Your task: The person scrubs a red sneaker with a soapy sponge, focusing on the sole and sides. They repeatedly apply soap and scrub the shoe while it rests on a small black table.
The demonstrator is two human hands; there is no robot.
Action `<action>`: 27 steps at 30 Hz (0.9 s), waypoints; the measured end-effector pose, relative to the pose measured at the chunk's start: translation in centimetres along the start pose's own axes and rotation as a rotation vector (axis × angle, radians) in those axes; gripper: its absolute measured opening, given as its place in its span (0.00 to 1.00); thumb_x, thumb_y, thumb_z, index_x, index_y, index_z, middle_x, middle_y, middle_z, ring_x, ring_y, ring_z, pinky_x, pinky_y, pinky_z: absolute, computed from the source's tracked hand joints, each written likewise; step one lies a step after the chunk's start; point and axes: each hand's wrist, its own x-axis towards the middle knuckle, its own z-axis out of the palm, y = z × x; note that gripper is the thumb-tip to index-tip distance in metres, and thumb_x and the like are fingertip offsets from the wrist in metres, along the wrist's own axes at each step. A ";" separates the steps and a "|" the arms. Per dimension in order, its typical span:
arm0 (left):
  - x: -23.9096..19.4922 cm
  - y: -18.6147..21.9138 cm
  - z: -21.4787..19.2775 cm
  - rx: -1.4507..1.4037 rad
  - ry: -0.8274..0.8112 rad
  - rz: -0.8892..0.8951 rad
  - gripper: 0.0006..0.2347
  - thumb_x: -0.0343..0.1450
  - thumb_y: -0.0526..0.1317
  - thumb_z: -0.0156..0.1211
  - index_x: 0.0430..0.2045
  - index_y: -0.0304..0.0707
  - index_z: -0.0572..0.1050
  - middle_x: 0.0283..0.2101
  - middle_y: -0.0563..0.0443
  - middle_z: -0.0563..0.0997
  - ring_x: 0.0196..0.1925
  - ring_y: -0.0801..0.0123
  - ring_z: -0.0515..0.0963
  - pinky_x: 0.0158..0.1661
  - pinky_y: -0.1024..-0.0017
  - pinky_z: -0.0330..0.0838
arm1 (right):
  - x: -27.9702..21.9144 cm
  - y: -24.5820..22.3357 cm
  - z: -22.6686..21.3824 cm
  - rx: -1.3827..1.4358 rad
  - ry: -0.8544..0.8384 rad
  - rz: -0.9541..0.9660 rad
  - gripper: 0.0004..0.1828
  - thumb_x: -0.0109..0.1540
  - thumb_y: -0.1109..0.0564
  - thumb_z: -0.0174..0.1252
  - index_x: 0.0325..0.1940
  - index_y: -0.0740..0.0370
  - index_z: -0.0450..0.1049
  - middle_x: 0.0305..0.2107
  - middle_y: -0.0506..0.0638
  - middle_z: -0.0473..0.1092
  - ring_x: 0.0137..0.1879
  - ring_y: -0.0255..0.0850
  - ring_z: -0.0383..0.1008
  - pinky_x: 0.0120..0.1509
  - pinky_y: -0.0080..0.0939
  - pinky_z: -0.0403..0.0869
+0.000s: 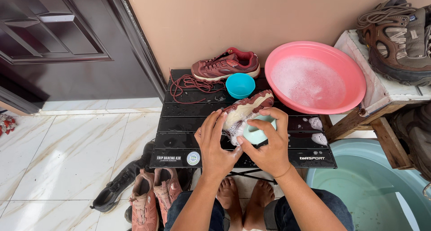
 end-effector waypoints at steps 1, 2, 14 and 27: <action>0.0 -0.1 0.1 0.000 0.002 -0.001 0.35 0.61 0.38 0.83 0.67 0.35 0.76 0.69 0.38 0.79 0.74 0.40 0.77 0.64 0.43 0.61 | 0.0 0.1 0.0 0.000 -0.002 -0.001 0.21 0.61 0.48 0.79 0.53 0.56 0.82 0.58 0.58 0.68 0.69 0.66 0.71 0.72 0.67 0.69; 0.0 -0.2 0.1 0.001 0.002 -0.001 0.35 0.61 0.38 0.83 0.67 0.35 0.76 0.69 0.38 0.79 0.74 0.40 0.77 0.63 0.43 0.61 | 0.0 0.1 0.1 -0.006 -0.004 0.002 0.22 0.61 0.47 0.79 0.54 0.56 0.82 0.58 0.58 0.68 0.69 0.66 0.71 0.72 0.67 0.69; 0.2 -0.4 0.2 -0.013 0.017 0.046 0.36 0.61 0.35 0.80 0.69 0.34 0.76 0.69 0.39 0.78 0.74 0.42 0.77 0.63 0.45 0.61 | 1.1 -0.3 -0.3 -0.080 -0.022 -0.143 0.17 0.58 0.52 0.79 0.48 0.54 0.83 0.57 0.58 0.67 0.68 0.68 0.70 0.70 0.70 0.71; -0.7 -2.1 0.2 0.144 -0.241 -0.068 0.53 0.54 0.33 0.82 0.81 0.30 0.59 0.72 0.31 0.72 0.70 0.37 0.66 0.62 0.43 0.56 | -0.2 2.5 1.3 -0.132 -0.062 -0.023 0.21 0.60 0.51 0.81 0.53 0.57 0.83 0.58 0.57 0.68 0.69 0.66 0.68 0.74 0.68 0.70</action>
